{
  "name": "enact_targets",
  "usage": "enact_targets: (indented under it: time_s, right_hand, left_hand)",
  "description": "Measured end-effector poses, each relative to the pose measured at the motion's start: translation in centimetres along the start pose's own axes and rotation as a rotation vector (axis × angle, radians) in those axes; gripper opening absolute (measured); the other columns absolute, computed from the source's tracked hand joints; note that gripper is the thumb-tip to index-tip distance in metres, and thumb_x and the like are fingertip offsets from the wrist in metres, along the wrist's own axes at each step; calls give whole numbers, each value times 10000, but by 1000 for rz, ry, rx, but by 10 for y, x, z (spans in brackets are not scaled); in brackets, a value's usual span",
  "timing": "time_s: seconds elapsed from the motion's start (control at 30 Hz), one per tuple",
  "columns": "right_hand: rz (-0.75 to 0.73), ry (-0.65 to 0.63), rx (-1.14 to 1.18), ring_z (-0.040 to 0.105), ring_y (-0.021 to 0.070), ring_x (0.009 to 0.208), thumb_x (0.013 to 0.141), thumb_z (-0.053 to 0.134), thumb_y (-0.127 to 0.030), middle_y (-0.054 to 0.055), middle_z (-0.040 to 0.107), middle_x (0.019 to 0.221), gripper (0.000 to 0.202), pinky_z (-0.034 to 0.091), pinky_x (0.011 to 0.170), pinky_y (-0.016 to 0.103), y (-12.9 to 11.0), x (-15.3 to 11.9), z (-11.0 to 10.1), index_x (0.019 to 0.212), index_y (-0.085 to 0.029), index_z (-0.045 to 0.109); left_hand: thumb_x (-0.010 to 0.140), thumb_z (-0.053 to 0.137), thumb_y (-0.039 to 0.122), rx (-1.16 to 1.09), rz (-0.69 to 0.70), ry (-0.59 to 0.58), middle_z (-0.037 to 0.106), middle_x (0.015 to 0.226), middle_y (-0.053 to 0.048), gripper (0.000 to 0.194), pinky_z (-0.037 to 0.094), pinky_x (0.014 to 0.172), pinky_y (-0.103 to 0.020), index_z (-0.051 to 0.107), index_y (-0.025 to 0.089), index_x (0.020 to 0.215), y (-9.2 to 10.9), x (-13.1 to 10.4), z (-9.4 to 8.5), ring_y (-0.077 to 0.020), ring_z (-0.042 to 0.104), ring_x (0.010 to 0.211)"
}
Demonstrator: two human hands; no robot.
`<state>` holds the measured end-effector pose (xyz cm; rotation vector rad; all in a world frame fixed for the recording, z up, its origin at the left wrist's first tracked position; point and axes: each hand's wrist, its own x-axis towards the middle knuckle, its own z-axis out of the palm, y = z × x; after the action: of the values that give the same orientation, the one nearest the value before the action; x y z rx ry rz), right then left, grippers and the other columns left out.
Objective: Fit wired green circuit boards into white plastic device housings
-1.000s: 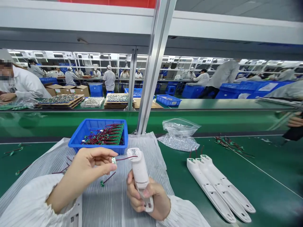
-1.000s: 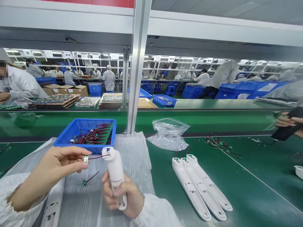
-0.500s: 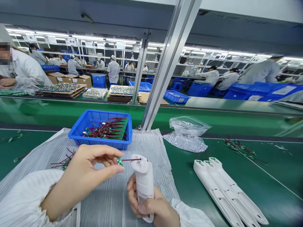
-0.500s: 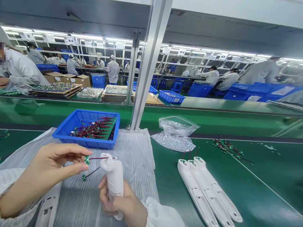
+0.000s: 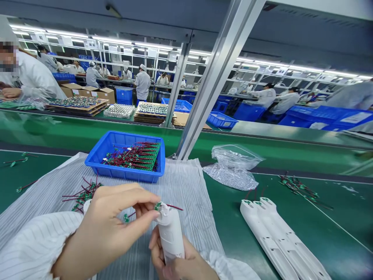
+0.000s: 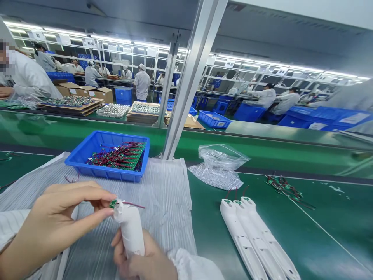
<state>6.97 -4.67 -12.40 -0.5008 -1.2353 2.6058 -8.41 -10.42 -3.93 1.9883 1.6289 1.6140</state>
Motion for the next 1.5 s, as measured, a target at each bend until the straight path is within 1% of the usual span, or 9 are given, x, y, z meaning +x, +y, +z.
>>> enact_targets:
  time_s: [0.33,0.5,0.6,0.73,0.8,0.97,1.1,1.4,1.5]
  right_hand:
    - [40,-28,91,373,35,389,429,514,-59,-28,538,508,355,235,390,150,-2,-2,6,777,-123,537]
    - [48,-28,69,378,42,394,426,530,-82,-20,539,503,359,247,396,155,-2,-4,5,783,-119,538]
    - [32,-22,69,377,39,401,429,518,-77,-16,533,514,362,255,405,150,-3,-6,5,788,-108,546]
    - [0,-75,97,360,32,376,428,505,-60,-18,522,513,369,250,371,130,-4,-3,5,791,-117,537]
    - [-7,-87,103,362,29,374,437,508,-56,-14,522,515,352,255,366,120,-4,-2,4,783,-114,536]
    - [-15,-123,108,367,25,368,458,513,-63,-7,532,522,368,270,357,106,-2,-2,1,823,-107,539]
    - [-47,-154,122,361,25,348,479,514,-67,-13,538,515,362,251,332,103,-2,-2,-1,836,-115,539]
    - [85,-67,132,366,30,373,434,521,-77,-14,528,500,348,258,363,123,-1,-2,9,780,-110,544]
    - [126,-22,132,376,35,384,410,501,-71,-15,523,494,348,263,374,132,0,-2,10,754,-115,542]
  left_hand:
    - [822,408,88,494,409,40,623,641,-16,230,410,476,-205,617,128,734,-1,-7,4,-93,532,542]
    - [810,430,96,460,371,62,618,620,7,212,405,466,-195,612,149,717,1,-8,5,-79,531,521]
    - [751,502,74,329,245,84,609,605,33,145,412,478,-157,596,169,696,2,-5,3,-59,537,523]
    - [710,529,57,86,-1,-30,616,632,58,184,421,494,-128,610,211,770,0,-2,0,-45,537,533]
    - [711,533,49,27,-41,-89,621,652,65,231,428,520,-122,625,236,811,-1,-1,-1,-46,549,572]
    - [699,565,49,61,35,-140,629,655,56,186,431,530,-120,618,198,797,-5,2,-5,-52,559,587]
    - [761,532,96,172,210,-152,632,725,8,117,450,562,-141,593,148,847,-11,2,-6,-69,568,627]
    - [790,498,107,392,376,47,579,529,4,178,381,458,-218,565,132,627,-14,-4,4,-90,487,473]
    - [779,514,106,418,404,44,569,511,3,160,350,430,-237,576,133,634,-17,-5,6,-95,462,452]
